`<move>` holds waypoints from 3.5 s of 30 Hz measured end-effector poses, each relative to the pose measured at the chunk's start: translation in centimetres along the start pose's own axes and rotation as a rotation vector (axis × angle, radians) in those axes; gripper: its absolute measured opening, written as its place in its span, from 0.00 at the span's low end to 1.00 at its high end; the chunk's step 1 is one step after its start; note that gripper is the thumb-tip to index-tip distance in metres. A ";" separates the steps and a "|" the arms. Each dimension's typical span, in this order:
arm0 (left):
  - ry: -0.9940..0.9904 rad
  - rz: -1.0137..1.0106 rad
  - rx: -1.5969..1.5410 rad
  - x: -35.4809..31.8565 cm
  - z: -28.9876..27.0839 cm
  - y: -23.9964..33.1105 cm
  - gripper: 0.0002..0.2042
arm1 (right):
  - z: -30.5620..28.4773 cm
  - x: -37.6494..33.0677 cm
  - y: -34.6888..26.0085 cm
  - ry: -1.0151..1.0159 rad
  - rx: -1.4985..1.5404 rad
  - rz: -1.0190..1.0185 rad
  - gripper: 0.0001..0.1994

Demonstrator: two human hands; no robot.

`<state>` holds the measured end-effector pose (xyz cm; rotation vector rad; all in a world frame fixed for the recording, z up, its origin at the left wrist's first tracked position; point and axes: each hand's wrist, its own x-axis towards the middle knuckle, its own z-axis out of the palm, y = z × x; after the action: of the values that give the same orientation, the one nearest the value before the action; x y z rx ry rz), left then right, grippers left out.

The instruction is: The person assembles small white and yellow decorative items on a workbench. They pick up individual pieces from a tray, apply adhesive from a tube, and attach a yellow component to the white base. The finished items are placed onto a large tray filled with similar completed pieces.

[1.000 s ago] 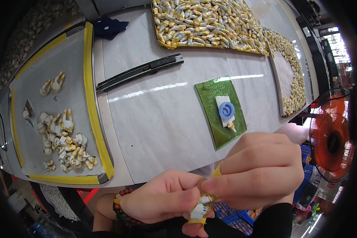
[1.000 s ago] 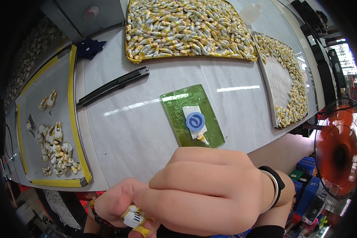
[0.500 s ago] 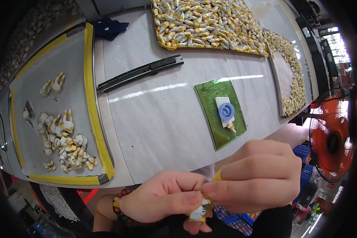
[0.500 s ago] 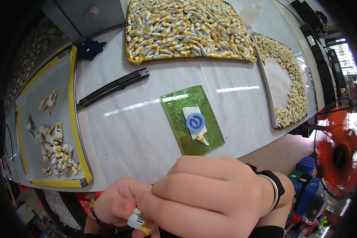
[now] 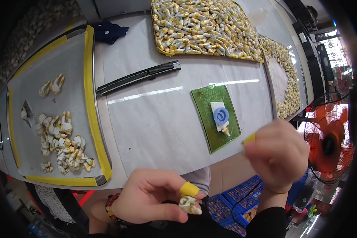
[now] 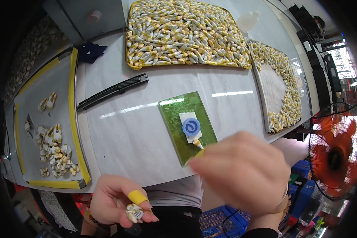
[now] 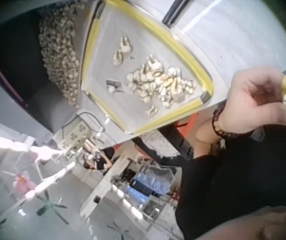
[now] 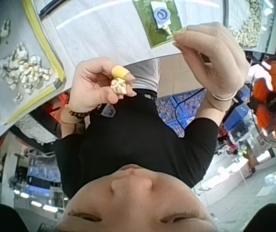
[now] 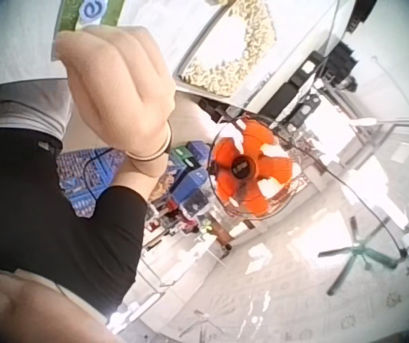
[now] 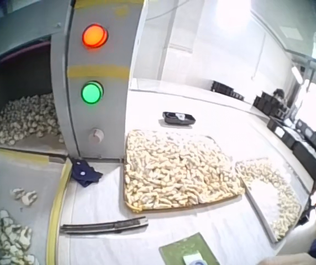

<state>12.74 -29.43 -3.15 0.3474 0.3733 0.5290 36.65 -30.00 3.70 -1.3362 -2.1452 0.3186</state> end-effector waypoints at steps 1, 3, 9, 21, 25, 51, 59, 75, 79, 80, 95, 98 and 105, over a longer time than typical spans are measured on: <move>-0.002 0.039 0.011 0.0 0.0 -0.1 0.20 | -0.5 0.1 0.6 -0.030 -0.046 0.063 0.11; 0.018 0.136 0.037 -0.4 -0.1 -0.4 0.20 | -0.4 0.2 1.8 -0.081 -0.042 0.107 0.11; 0.072 0.161 -0.001 -0.6 -0.3 -0.2 0.19 | 1.4 -0.1 3.5 -0.131 -0.108 0.149 0.06; -0.215 0.190 -0.236 -0.4 -2.2 -0.8 0.23 | 2.1 -0.2 4.2 -0.134 -0.082 0.158 0.05; -0.191 0.205 -0.263 -0.5 -1.8 -0.9 0.22 | 2.0 -0.2 4.2 -0.124 -0.091 0.149 0.05; -0.168 0.591 0.313 -0.3 -2.1 -2.5 0.15 | 2.1 -0.8 -2.2 0.008 0.367 -0.468 0.07; -0.120 0.439 0.086 -0.6 -1.0 -2.5 0.16 | 5.2 0.2 -2.3 0.389 0.248 -0.648 0.06; -0.412 0.598 0.888 0.3 -2.5 0.1 0.17 | 3.5 -0.3 -3.2 0.090 0.327 -0.417 0.06; -0.158 0.813 1.047 -0.6 -0.2 1.2 0.13 | 2.2 -0.1 -3.1 -0.194 0.580 -0.234 0.08; -0.171 0.823 1.091 -0.7 -0.1 1.6 0.12 | 2.4 -0.1 -2.8 -0.214 0.632 -0.237 0.08; -0.317 0.921 1.190 -0.6 -0.1 2.6 0.10 | 2.5 0.5 -2.3 -0.271 0.783 -0.208 0.06; -0.341 0.908 1.190 -0.7 -0.3 2.6 0.10 | 2.5 0.0 -2.5 -0.244 0.785 -0.184 0.06; -0.340 0.868 1.234 -1.0 0.4 3.0 0.10 | 2.6 -0.1 -2.9 -0.203 0.802 -0.144 0.05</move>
<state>10.85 -27.62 -1.31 1.8208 0.1565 1.0232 33.01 -31.22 2.96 -0.7003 -1.9114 1.1471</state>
